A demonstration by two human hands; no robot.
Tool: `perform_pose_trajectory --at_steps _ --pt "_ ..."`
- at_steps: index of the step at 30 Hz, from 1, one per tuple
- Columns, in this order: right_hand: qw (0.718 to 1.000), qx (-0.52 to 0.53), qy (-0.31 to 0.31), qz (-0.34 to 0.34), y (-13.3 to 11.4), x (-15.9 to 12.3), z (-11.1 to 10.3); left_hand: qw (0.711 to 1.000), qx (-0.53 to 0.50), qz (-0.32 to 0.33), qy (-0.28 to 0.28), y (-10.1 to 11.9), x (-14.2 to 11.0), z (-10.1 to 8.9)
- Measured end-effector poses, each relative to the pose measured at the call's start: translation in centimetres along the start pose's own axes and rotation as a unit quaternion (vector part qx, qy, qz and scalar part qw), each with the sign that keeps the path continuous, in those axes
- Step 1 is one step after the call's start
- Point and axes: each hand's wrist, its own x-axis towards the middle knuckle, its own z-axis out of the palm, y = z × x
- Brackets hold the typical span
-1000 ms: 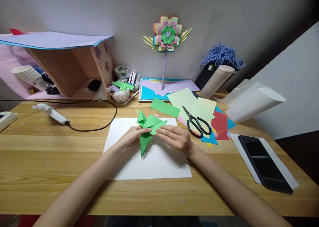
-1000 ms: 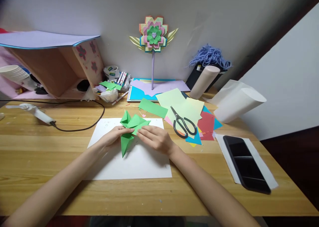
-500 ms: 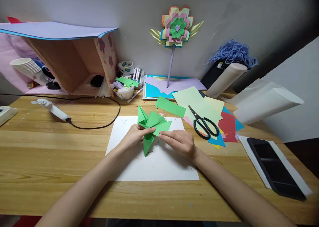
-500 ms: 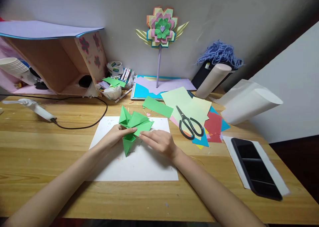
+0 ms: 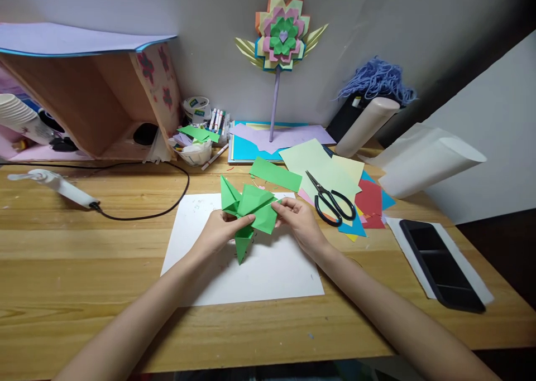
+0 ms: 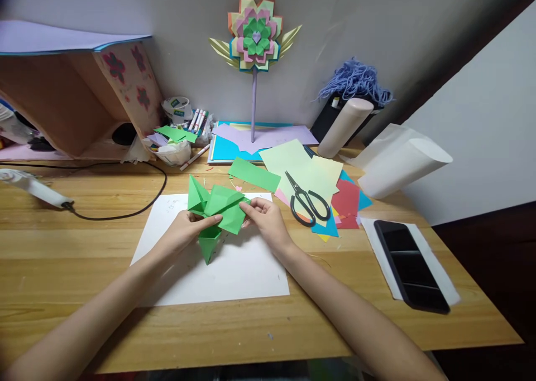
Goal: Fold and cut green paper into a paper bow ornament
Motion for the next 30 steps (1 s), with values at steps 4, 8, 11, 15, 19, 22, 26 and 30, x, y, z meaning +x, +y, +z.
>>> perform_pose_trajectory --at_steps 4,8,11,15,19,22,26,30 --pt "0.999 -0.034 0.032 -0.025 -0.3 -0.2 0.2 1.0 0.0 -0.005 -0.002 0.0 -0.1 0.0" --pt "0.996 -0.062 0.058 -0.02 -0.6 -0.5 0.3 1.0 0.014 -0.019 0.0 0.1 -0.2 0.0" --pt "0.995 -0.072 0.061 -0.018 -0.8 -0.6 0.4 1.0 0.007 -0.021 -0.01 0.2 -0.3 0.0" --pt "0.994 -0.087 0.06 -0.031 -1.1 -0.7 0.4 1.0 -0.002 -0.023 -0.012 0.3 -0.4 0.1" --pt "0.995 -0.081 0.049 -0.032 -1.1 -0.7 0.4 1.0 0.0 -0.024 -0.007 0.5 -0.4 0.1" --pt "0.998 -0.055 0.024 -0.021 -1.0 -0.7 0.4 1.0 0.006 -0.025 0.0 0.5 -0.5 0.2" --pt "0.998 -0.038 -0.049 0.033 -1.0 -0.9 0.6 0.999 0.013 -0.024 0.017 0.5 -0.4 0.1" --pt "0.992 -0.068 -0.084 0.068 -0.8 -1.0 0.6 1.0 0.015 -0.014 0.024 0.4 -0.3 -0.1"
